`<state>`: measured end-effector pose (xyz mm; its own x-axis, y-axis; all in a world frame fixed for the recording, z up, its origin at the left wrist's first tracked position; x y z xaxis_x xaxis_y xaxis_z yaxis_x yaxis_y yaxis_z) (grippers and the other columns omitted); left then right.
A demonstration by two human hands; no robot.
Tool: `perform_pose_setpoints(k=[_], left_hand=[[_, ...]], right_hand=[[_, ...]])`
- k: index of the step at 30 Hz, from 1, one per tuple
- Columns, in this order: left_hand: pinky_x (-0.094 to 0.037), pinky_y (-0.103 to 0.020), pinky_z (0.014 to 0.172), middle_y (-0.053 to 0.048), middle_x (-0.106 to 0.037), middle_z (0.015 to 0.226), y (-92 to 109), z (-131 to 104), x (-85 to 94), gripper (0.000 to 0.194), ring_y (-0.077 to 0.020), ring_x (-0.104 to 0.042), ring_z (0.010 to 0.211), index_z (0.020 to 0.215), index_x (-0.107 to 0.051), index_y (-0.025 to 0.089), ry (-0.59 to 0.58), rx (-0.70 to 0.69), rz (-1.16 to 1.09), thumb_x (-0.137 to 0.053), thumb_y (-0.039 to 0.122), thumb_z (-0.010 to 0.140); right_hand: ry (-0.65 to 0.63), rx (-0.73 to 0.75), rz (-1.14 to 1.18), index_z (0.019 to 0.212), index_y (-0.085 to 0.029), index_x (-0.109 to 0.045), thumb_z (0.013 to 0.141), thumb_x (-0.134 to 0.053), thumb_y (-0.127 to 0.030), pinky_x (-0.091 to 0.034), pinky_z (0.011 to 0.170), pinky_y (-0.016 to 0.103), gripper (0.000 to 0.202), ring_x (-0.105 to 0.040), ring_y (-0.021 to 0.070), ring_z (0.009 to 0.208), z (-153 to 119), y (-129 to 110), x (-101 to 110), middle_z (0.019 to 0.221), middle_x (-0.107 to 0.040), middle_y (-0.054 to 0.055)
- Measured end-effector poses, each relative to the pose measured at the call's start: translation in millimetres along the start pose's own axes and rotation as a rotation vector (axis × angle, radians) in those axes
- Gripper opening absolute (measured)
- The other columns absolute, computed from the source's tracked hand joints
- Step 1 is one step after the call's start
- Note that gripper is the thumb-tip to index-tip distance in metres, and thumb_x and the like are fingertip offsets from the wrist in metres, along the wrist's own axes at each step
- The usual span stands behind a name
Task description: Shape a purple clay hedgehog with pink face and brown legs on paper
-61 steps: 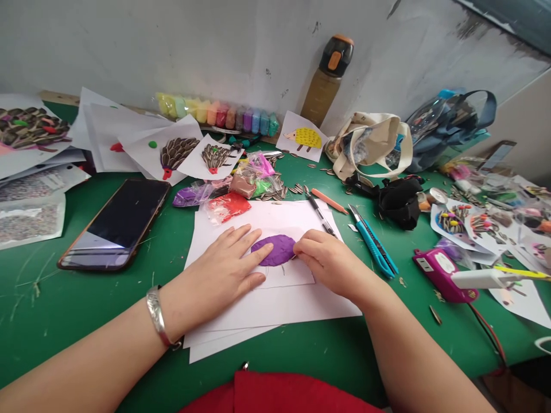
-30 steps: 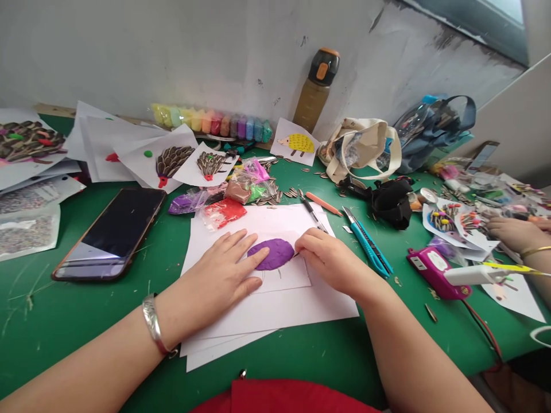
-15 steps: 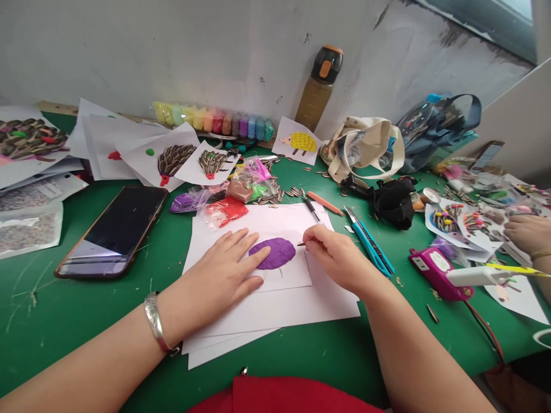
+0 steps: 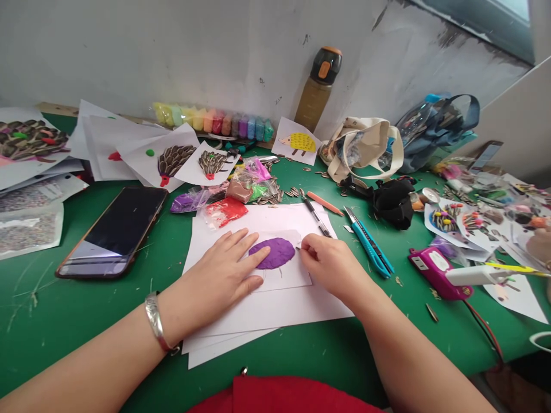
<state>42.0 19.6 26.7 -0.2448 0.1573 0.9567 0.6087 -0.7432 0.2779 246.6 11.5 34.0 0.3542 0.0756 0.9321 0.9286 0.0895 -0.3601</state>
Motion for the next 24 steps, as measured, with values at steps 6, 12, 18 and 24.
perform_pose_setpoints(k=[6, 12, 18, 24], left_hand=[[-0.033, -0.058, 0.113, -0.014, -0.04, 0.153, 0.8, -0.6, -0.4, 0.048, -0.0367, -0.033, 0.142, 0.142, -0.05, 0.024, -0.003, -0.004, 0.017, -0.046, 0.043, 0.098], [-0.033, -0.059, 0.112, -0.013, -0.041, 0.152, 0.2, 0.3, -1.2, 0.048, -0.0366, -0.035, 0.14, 0.141, -0.051, 0.024, 0.002, 0.005, -0.005, -0.047, 0.042, 0.097], [-0.033, -0.058, 0.113, -0.012, -0.042, 0.152, 0.1, 0.1, -1.2, 0.046, -0.0359, -0.035, 0.141, 0.139, -0.053, 0.025, 0.018, 0.005, -0.012, -0.047, 0.042, 0.098], [-0.033, -0.059, 0.112, -0.014, -0.042, 0.152, 0.6, 0.0, -2.8, 0.047, -0.0374, -0.035, 0.141, 0.14, -0.052, 0.023, -0.011, 0.004, 0.024, -0.049, 0.041, 0.097]], right_hand=[[0.009, 0.006, 0.066, 0.073, -0.022, -0.052, 0.085, -0.047, -0.018, -0.031, 0.057, 0.026, 0.014, -0.051, 0.0143, 0.06, -0.3, -5.6, -1.9, 0.064, -0.058, -0.002], [0.055, -0.048, 0.078, 0.074, -0.023, -0.052, 0.083, -0.047, -0.019, -0.03, 0.054, 0.025, 0.011, -0.047, 0.0143, 0.055, 1.3, -5.0, -2.3, 0.06, -0.057, -0.003], [0.057, -0.039, 0.081, 0.076, -0.023, -0.052, 0.083, -0.046, -0.019, -0.031, 0.055, 0.025, 0.01, -0.05, 0.0151, 0.058, 4.8, -3.9, -5.1, 0.062, -0.059, -0.002], [0.014, -0.008, 0.091, 0.077, -0.024, -0.05, 0.084, -0.046, -0.018, -0.032, 0.055, 0.025, 0.01, -0.05, 0.0144, 0.058, 7.8, -4.2, -7.9, 0.064, -0.058, -0.003]])
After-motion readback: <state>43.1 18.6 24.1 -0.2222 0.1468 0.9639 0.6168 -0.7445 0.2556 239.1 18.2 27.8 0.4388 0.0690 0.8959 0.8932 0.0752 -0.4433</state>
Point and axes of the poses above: each hand's wrist, its own z-axis towards the middle knuckle, its own x-axis out of the back of the hand, y = z × x, the point moved 5 cm from there along z, towards the middle knuckle
